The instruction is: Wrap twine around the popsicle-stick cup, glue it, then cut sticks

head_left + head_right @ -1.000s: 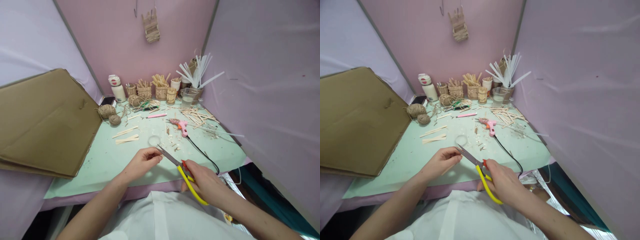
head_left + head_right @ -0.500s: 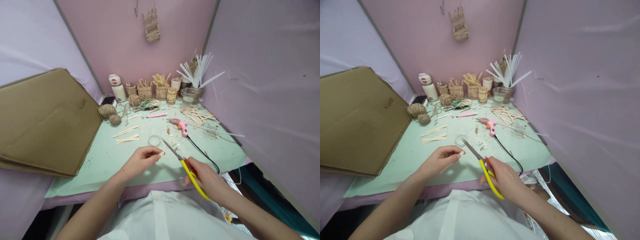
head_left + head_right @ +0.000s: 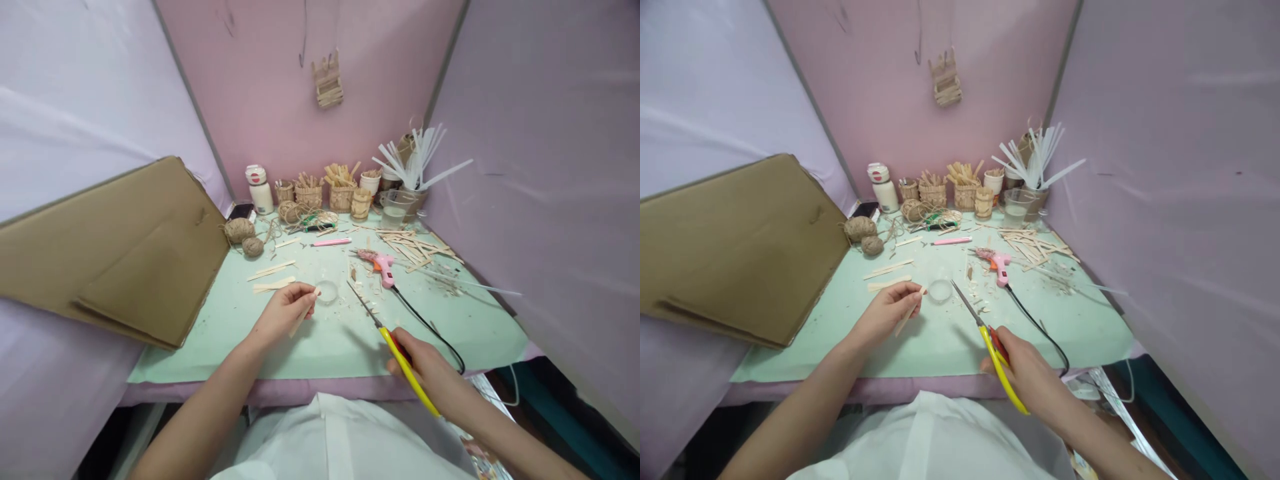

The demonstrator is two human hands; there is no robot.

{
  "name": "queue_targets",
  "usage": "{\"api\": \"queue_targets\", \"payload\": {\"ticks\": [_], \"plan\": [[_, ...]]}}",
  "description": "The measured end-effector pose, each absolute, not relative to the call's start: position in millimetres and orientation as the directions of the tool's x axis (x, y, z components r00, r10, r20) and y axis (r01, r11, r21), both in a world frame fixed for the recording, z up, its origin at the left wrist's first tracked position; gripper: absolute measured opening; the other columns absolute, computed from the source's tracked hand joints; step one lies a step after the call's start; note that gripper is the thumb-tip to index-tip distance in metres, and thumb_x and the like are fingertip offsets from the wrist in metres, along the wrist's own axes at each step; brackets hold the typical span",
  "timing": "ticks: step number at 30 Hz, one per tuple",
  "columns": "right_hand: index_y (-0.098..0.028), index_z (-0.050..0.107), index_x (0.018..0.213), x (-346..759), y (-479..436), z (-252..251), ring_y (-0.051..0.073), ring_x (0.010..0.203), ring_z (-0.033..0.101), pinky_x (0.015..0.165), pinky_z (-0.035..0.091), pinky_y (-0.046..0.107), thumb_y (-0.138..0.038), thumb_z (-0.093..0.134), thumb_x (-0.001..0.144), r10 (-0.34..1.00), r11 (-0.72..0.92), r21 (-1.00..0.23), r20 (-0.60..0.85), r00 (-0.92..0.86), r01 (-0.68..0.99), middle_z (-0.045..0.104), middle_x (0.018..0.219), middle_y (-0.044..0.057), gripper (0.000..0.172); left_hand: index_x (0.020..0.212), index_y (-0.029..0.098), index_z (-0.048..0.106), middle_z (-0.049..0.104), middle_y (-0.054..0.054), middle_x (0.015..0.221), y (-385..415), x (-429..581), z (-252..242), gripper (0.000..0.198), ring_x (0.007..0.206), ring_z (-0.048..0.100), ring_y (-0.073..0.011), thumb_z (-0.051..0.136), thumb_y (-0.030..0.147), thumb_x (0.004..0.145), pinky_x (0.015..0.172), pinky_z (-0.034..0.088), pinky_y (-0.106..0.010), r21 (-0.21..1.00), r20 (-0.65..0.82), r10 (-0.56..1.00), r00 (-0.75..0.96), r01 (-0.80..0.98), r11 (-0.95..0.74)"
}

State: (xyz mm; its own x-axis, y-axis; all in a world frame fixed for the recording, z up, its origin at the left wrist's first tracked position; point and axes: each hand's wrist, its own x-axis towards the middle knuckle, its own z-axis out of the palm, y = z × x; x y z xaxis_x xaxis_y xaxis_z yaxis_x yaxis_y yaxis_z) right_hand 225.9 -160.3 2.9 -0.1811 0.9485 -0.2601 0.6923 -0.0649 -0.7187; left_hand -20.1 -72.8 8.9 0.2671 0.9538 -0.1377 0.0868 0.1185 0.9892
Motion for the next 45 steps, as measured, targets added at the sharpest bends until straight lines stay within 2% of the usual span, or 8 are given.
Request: {"api": "queue_targets", "payload": {"ticks": [6, 11, 15, 18, 23, 27, 35, 45], "plan": [[-0.024, 0.034, 0.073, 227.8, -158.5, -8.0, 0.014, 0.059, 0.046, 0.056, 0.033, 0.025, -0.035, 0.042, 0.083, 0.942, -0.02, -0.713, -0.248, -0.225, 0.701, 0.055, 0.067, -0.003, 0.018, 0.093, 0.013, 0.06, 0.051, 0.003, 0.064, -59.3, -43.3, 9.5, 0.034, 0.053, 0.046, -0.0083, 0.058, 0.043, 0.077, 0.054, 0.038, -0.022, 0.971, -0.053, 0.97, 0.237, 0.24, -0.006], [-0.024, 0.033, 0.071, 227.6, -157.6, -9.4, 0.014, 0.057, 0.045, 0.055, 0.032, 0.024, -0.033, 0.047, 0.082, 0.949, -0.016, -0.675, -0.244, -0.202, 0.738, 0.058, 0.067, -0.002, 0.02, 0.101, 0.013, 0.061, 0.055, 0.001, 0.07, -43.1, -77.9, 26.4, 0.036, 0.054, 0.045, -0.0086, 0.059, 0.04, 0.076, 0.056, 0.038, -0.023, 0.879, 0.072, 0.987, 0.146, 0.458, -0.132], [-0.024, 0.034, 0.071, 227.4, -156.2, -10.9, 0.014, 0.059, 0.048, 0.055, 0.032, 0.023, -0.031, 0.046, 0.082, 0.95, -0.004, -0.672, -0.233, -0.206, 0.741, 0.059, 0.067, -0.002, 0.018, 0.099, 0.016, 0.065, 0.06, -0.005, 0.083, -27.8, -94.2, 26.8, 0.033, 0.07, 0.054, -0.0143, 0.051, 0.039, 0.081, 0.064, 0.041, -0.026, 0.662, 0.214, 0.958, 0.19, 0.693, -0.285], [-0.024, 0.033, 0.07, 227.7, -156.0, -11.8, 0.014, 0.057, 0.048, 0.054, 0.032, 0.023, -0.032, 0.045, 0.083, 0.943, -0.021, -0.679, -0.256, -0.21, 0.734, 0.06, 0.067, -0.003, 0.019, 0.1, 0.016, 0.067, 0.061, -0.008, 0.091, -17.2, -96.5, 17.1, 0.032, 0.078, 0.056, -0.0168, 0.045, 0.035, 0.085, 0.071, 0.042, -0.028, 0.48, 0.217, 0.925, 0.311, 0.791, -0.379], [-0.024, 0.034, 0.071, 229.1, -156.6, -14.4, 0.014, 0.058, 0.05, 0.054, 0.032, 0.023, -0.03, 0.044, 0.082, 0.945, -0.017, -0.677, -0.25, -0.209, 0.735, 0.062, 0.067, -0.002, 0.017, 0.099, 0.018, 0.069, 0.06, -0.009, 0.094, -9.5, -90.4, 2.2, 0.034, 0.084, 0.056, -0.0194, 0.04, 0.032, 0.089, 0.077, 0.041, -0.03, 0.322, 0.137, 0.87, 0.473, 0.81, -0.491], [-0.024, 0.033, 0.071, 229.2, -157.0, -14.3, 0.014, 0.058, 0.05, 0.055, 0.033, 0.024, -0.031, 0.043, 0.084, 0.942, -0.021, -0.686, -0.258, -0.216, 0.727, 0.063, 0.07, -0.001, 0.018, 0.101, 0.02, 0.069, 0.06, -0.008, 0.093, -11.2, -86.1, -3.2, 0.034, 0.087, 0.056, -0.0212, 0.04, 0.034, 0.09, 0.076, 0.041, -0.03, 0.26, 0.123, 0.867, 0.482, 0.828, -0.497], [-0.024, 0.033, 0.071, 228.3, -156.7, -13.1, 0.015, 0.06, 0.053, 0.056, 0.034, 0.024, -0.029, 0.043, 0.084, 0.941, -0.021, -0.701, -0.255, -0.223, 0.712, 0.066, 0.072, -0.001, 0.017, 0.113, 0.019, 0.063, 0.065, -0.011, 0.101, -11.8, -85.1, -6.8, 0.032, 0.097, 0.057, -0.0238, 0.045, 0.029, 0.089, 0.084, 0.042, -0.034, 0.243, 0.188, 0.861, 0.472, 0.827, -0.507], [-0.024, 0.032, 0.07, 227.6, -157.5, -11.9, 0.015, 0.059, 0.05, 0.054, 0.032, 0.023, -0.031, 0.045, 0.083, 0.941, -0.021, -0.682, -0.262, -0.217, 0.731, 0.063, 0.069, -0.002, 0.019, 0.112, 0.018, 0.062, 0.065, -0.011, 0.103, -10.9, -86.1, -9.1, 0.031, 0.099, 0.058, -0.0241, 0.044, 0.026, 0.089, 0.085, 0.042, -0.034, 0.196, 0.181, 0.86, 0.477, 0.839, -0.507]]}}
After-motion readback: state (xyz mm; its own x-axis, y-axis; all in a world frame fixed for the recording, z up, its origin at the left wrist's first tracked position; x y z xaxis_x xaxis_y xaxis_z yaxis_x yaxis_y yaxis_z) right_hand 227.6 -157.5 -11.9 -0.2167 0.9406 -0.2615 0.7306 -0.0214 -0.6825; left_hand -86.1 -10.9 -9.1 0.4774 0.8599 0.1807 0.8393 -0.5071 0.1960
